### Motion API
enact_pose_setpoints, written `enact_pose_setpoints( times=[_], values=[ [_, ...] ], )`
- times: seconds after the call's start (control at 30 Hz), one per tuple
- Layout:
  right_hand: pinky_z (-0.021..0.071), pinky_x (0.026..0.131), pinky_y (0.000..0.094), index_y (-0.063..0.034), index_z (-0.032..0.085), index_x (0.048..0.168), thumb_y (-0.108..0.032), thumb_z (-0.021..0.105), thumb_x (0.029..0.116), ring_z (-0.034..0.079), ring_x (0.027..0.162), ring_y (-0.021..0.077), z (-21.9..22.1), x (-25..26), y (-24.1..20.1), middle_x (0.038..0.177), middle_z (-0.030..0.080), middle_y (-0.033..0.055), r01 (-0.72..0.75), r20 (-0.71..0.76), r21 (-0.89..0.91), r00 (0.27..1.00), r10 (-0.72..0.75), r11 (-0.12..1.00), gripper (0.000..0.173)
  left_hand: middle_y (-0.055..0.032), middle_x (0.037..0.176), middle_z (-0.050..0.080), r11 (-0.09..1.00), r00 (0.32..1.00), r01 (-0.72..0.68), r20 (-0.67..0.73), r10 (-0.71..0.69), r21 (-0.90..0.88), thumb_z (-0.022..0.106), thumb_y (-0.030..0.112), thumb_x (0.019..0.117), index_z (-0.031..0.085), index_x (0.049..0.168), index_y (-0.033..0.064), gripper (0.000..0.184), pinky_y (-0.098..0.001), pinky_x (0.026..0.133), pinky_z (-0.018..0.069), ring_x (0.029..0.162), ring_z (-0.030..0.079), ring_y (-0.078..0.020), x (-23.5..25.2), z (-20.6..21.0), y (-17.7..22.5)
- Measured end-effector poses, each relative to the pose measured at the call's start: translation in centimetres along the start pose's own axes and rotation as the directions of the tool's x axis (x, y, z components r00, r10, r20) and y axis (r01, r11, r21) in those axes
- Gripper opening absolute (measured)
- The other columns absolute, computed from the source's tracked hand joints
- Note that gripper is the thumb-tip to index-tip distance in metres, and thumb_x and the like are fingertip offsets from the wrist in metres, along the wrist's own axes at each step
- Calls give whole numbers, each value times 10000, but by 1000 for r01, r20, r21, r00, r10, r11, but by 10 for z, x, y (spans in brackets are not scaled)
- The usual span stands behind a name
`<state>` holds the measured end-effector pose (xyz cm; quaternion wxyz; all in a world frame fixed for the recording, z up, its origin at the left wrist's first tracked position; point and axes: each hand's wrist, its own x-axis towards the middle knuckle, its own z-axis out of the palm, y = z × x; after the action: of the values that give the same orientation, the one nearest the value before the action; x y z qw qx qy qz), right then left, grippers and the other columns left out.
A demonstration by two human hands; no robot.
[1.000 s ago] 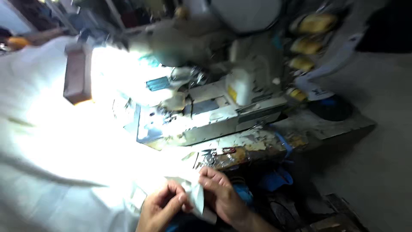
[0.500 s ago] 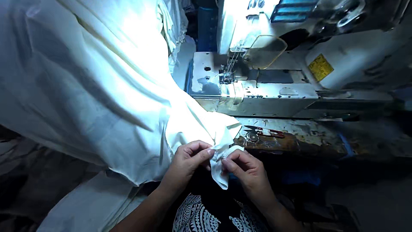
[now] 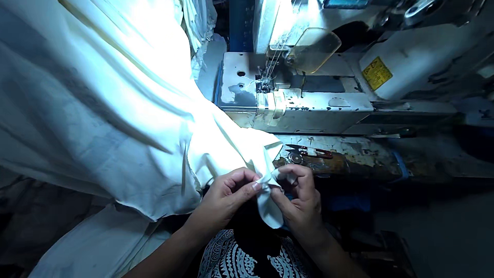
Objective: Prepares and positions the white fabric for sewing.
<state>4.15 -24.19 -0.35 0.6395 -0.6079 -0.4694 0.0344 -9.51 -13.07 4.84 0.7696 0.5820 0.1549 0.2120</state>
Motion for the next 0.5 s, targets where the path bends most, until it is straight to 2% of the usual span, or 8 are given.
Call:
enact_pose_setpoints(
  times=[0.1,0.13,0.2,0.27,0.3,0.37,0.43,0.5],
  values=[
    [510,643,127,113,557,1212,-71,665,844,607,670,-13,-11,1,13,818,671,77,-40,-22,-282,999,35,959,425,-30,1016,756,899,998,-40,30,59,-437,561,188,1035,734,1084,133,188,-313,957,573,983,727,-121,2,-11,24],
    [507,634,120,100,573,1211,-44,655,836,599,665,-29,-14,1,17,815,664,50,-98,-32,-225,995,93,969,410,-46,1041,748,856,994,-82,21,108,-510,569,226,1025,732,1113,139,205,-329,972,566,1014,720,-143,-1,-20,31],
    [563,701,129,4,648,1148,33,621,877,658,756,-29,-21,5,14,899,705,-14,-257,33,178,966,255,950,274,-63,1047,743,814,991,-125,-27,133,-567,596,240,1003,739,1094,126,204,-328,947,577,1017,719,-152,-14,-41,33],
    [620,723,217,-91,767,1006,-76,622,984,731,771,48,-25,11,5,895,770,4,-510,286,629,854,435,587,147,4,877,731,894,987,-113,-151,52,-434,666,272,952,765,948,161,150,-253,791,602,843,715,-71,-32,-60,24],
    [628,722,245,-110,789,967,-178,651,987,742,780,78,-26,14,2,891,775,22,-602,433,716,780,452,354,155,31,812,712,939,979,-95,-204,26,-332,712,287,923,757,900,180,119,-215,727,595,769,698,-38,-39,-69,20],
    [637,762,289,-121,799,952,-258,708,948,756,841,113,-23,17,-1,928,779,49,-687,598,723,674,434,71,164,64,807,718,990,969,-73,-244,41,-124,754,296,896,748,940,211,96,-162,688,578,730,685,8,-48,-76,19],
    [619,666,248,-132,792,915,-260,731,916,737,753,85,-17,20,-2,877,769,41,-713,641,701,637,428,10,141,93,799,719,998,957,-59,-281,66,36,776,256,876,751,1034,240,160,-135,685,562,716,671,33,-53,-73,24],
    [497,504,151,-157,757,897,-221,725,914,628,590,9,-13,24,0,786,720,-1,-697,627,713,681,378,73,74,78,805,723,990,940,-91,-319,120,105,761,189,888,752,1056,224,171,-145,712,567,731,676,20,-54,-73,29]
  ],
)
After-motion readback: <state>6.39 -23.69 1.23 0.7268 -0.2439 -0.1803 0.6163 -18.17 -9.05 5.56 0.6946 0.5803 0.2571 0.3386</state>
